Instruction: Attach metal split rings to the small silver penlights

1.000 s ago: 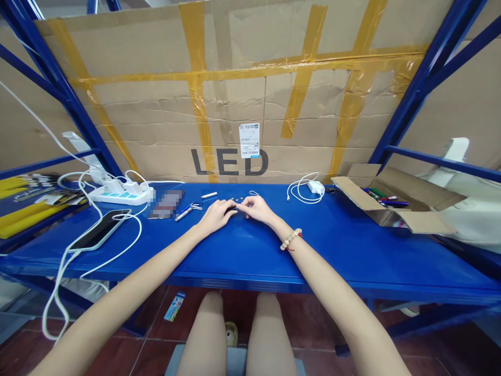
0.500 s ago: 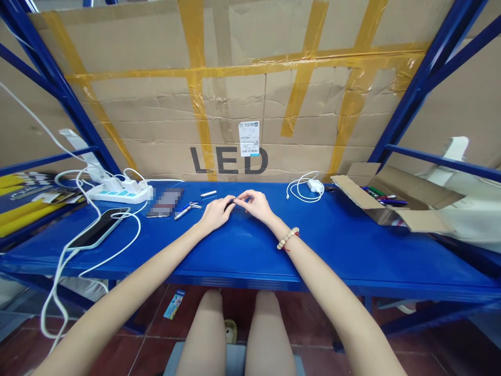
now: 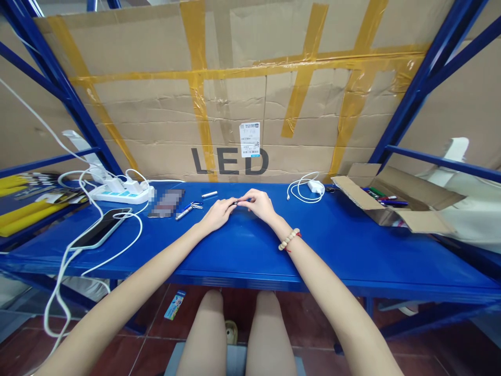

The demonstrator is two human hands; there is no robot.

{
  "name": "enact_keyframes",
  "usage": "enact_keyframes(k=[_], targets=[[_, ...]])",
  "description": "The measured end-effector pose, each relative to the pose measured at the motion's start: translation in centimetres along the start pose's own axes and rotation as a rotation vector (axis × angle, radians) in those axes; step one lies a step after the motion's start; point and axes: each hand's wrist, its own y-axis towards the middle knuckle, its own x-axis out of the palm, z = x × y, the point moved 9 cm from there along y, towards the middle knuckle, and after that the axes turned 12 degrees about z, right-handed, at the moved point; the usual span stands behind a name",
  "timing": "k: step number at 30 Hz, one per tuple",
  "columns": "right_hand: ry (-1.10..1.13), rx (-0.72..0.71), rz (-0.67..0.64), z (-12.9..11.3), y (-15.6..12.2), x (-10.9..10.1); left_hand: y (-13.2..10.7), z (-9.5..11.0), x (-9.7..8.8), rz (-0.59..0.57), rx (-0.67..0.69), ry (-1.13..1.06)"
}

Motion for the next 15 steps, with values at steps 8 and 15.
enact_keyframes(k=[8, 15], targets=[[0.022, 0.070, 0.003, 0.4, 0.0, 0.2, -0.6, -0.6, 1.0, -0.104, -0.075, -0.157], [-0.025, 0.164, -0.071, 1.4, -0.2, 0.4, -0.7, 0.2, 0.9, -0.142, -0.047, -0.122]])
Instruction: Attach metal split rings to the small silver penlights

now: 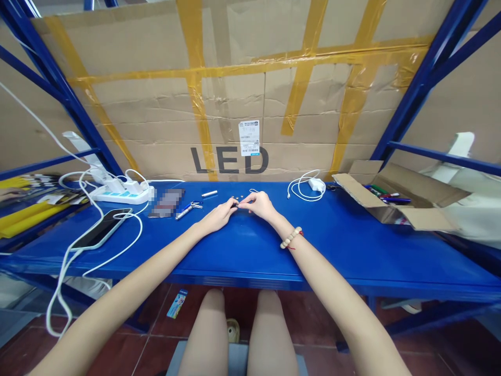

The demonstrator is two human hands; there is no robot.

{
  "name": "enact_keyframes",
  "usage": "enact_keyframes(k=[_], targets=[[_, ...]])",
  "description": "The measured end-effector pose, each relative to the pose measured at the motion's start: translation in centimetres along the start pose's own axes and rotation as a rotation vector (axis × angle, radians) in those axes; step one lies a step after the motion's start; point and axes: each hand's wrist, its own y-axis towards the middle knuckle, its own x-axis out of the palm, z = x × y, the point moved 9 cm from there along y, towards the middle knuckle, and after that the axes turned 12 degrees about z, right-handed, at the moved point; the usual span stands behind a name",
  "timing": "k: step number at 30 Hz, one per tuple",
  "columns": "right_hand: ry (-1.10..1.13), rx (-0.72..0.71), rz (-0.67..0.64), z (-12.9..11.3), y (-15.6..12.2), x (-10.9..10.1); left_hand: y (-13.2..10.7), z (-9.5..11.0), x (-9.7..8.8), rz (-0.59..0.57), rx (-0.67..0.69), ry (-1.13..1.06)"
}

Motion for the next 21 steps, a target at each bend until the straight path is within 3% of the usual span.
enact_keyframes(k=[12, 21], targets=[[0.035, 0.129, -0.075, 0.7, -0.8, 0.8, -0.2, 0.5, -0.2, 0.036, 0.107, 0.001], [0.092, 0.228, -0.063, 0.3, -1.0, 0.9, 0.0, 0.3, -1.2, 0.086, 0.024, -0.106]])
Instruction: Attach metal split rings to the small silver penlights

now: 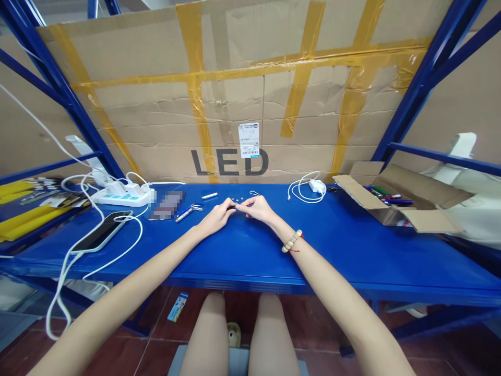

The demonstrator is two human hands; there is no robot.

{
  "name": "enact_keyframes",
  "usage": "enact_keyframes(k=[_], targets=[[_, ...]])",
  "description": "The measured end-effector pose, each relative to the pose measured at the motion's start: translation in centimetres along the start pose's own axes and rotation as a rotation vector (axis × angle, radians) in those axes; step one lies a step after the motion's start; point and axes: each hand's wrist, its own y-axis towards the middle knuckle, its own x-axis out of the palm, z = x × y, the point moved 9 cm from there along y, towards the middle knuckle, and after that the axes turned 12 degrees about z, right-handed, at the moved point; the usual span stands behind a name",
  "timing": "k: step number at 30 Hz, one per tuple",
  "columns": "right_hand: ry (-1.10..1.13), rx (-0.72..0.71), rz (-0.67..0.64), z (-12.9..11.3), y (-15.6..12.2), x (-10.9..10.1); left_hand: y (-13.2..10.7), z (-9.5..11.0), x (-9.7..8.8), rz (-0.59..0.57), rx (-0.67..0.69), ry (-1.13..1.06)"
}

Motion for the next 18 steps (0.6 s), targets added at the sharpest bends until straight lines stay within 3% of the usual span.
enact_keyframes(k=[9, 18], targets=[[0.050, 0.171, -0.133, 0.9, -0.4, -0.1, -0.2, 0.9, 0.4, -0.017, 0.052, -0.022], [0.015, 0.102, -0.102, 1.1, 0.3, -0.2, -0.2, 1.6, 0.3, 0.014, 0.148, 0.070]])
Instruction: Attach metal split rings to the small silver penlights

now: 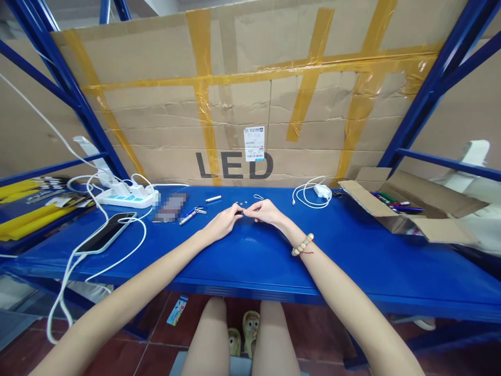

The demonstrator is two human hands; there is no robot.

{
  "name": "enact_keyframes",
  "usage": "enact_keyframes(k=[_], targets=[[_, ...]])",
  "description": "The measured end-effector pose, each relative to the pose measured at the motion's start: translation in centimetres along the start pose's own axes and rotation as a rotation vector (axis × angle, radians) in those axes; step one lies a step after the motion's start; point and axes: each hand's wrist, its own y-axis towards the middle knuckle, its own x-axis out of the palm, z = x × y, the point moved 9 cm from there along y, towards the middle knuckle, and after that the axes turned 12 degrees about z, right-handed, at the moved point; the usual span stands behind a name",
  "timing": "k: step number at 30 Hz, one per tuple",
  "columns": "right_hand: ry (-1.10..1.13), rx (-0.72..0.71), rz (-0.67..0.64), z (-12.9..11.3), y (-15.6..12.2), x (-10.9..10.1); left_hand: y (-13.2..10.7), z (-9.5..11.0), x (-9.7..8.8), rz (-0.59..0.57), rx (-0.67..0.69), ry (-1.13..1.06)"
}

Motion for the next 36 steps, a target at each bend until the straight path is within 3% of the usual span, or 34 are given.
enact_keyframes(k=[12, 20, 27, 31, 36], targets=[[0.086, 0.102, 0.026, -1.2, -1.1, 0.4, 0.2, -0.5, -0.8, 0.161, 0.010, 0.035], [0.133, 0.139, 0.010, -0.7, -1.2, 0.6, 0.3, -0.7, -0.4, 0.161, 0.070, 0.155], [0.144, 0.119, 0.086, -0.5, -0.7, 0.4, 0.6, -1.0, -0.8, 0.178, -0.039, 0.119], [0.137, 0.061, 0.103, -0.7, -0.4, -0.1, 0.7, -1.0, -0.8, 0.160, -0.105, 0.153], [0.123, -0.160, 0.145, -2.5, -0.2, -1.1, 0.5, -1.5, -0.7, 0.094, -0.210, 0.170]])
